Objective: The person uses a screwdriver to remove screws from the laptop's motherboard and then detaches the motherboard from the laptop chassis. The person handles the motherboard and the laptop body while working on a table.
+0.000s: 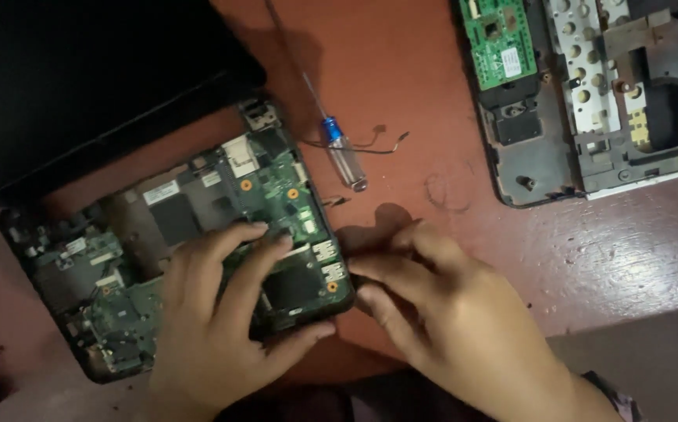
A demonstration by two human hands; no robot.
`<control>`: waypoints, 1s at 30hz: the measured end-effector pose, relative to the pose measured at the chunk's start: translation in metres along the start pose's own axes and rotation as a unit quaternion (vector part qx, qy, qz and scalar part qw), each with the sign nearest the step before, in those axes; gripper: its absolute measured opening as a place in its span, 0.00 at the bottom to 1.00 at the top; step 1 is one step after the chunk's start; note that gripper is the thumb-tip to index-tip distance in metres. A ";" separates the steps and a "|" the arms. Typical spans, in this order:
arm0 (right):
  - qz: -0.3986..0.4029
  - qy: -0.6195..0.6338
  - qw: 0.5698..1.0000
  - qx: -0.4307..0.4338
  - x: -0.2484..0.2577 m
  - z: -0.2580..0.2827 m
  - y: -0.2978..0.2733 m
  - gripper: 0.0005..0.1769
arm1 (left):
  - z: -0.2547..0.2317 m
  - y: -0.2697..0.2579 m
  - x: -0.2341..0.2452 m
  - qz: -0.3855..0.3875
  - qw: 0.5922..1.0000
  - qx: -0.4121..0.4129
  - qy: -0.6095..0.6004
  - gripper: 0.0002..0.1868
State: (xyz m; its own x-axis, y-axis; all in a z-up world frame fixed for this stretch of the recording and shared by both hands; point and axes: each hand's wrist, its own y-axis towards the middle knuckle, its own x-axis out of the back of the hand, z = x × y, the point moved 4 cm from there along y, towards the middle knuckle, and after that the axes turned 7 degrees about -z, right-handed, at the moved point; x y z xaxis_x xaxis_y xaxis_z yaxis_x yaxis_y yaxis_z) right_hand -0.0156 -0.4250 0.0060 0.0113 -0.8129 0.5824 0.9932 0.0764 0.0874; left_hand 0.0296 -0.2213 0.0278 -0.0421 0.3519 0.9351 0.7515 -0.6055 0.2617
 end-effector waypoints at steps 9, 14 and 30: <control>-0.041 -0.067 0.997 -0.022 -0.008 0.010 0.001 0.12 | 0.034 -0.012 0.020 0.047 0.993 0.109 -0.017 0.25; -0.037 -0.119 0.989 -0.076 -0.013 0.014 0.001 0.09 | 0.043 -0.029 0.024 0.042 0.993 0.096 0.046 0.39; -0.031 -0.174 0.980 -0.096 -0.014 0.011 -0.004 0.10 | 0.051 -0.053 0.041 -0.049 0.994 0.008 0.096 0.57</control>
State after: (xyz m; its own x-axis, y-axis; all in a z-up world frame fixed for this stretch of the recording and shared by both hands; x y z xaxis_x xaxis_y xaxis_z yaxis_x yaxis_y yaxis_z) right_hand -0.0215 -0.4072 0.0065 -0.0576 -0.5637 0.8240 0.9946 -0.1041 -0.0016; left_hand 0.0214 -0.1388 0.0399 -0.2399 0.2649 0.9340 0.7473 -0.5637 0.3518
